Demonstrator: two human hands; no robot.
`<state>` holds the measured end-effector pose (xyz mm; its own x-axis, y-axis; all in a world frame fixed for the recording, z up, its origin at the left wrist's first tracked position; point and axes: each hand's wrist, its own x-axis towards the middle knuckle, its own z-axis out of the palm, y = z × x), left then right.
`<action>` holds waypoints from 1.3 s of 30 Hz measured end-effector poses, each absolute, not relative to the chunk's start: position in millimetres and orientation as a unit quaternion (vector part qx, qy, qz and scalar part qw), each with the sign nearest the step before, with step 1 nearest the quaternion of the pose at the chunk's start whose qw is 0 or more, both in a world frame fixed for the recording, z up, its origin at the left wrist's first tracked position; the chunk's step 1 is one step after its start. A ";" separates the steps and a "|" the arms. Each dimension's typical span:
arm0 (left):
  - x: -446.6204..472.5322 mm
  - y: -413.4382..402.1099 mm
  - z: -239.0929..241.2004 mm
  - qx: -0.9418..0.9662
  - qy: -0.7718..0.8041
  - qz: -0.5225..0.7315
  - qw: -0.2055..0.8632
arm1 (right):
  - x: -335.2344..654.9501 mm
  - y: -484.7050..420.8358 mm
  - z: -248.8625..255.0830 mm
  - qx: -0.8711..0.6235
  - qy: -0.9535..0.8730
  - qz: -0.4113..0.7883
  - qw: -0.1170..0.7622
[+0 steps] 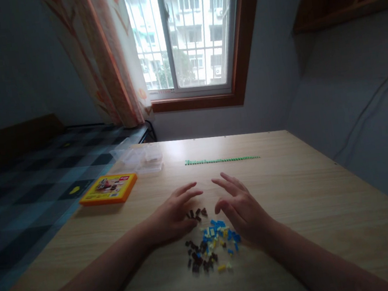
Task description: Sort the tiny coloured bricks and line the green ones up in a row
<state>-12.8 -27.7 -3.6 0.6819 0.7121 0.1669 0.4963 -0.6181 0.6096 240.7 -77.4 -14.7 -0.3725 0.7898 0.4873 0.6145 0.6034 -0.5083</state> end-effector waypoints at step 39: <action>-25.8 -22.5 0.2 0.920 0.295 0.087 0.244 | 236.6 -85.9 -6.2 -0.322 -0.893 0.125 0.287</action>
<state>-25.8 -22.5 0.2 0.8103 0.5858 0.0162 0.5010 -0.7068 0.4994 236.6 -85.9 -6.2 -0.6273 0.6476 0.4325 0.5033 0.7610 -0.4093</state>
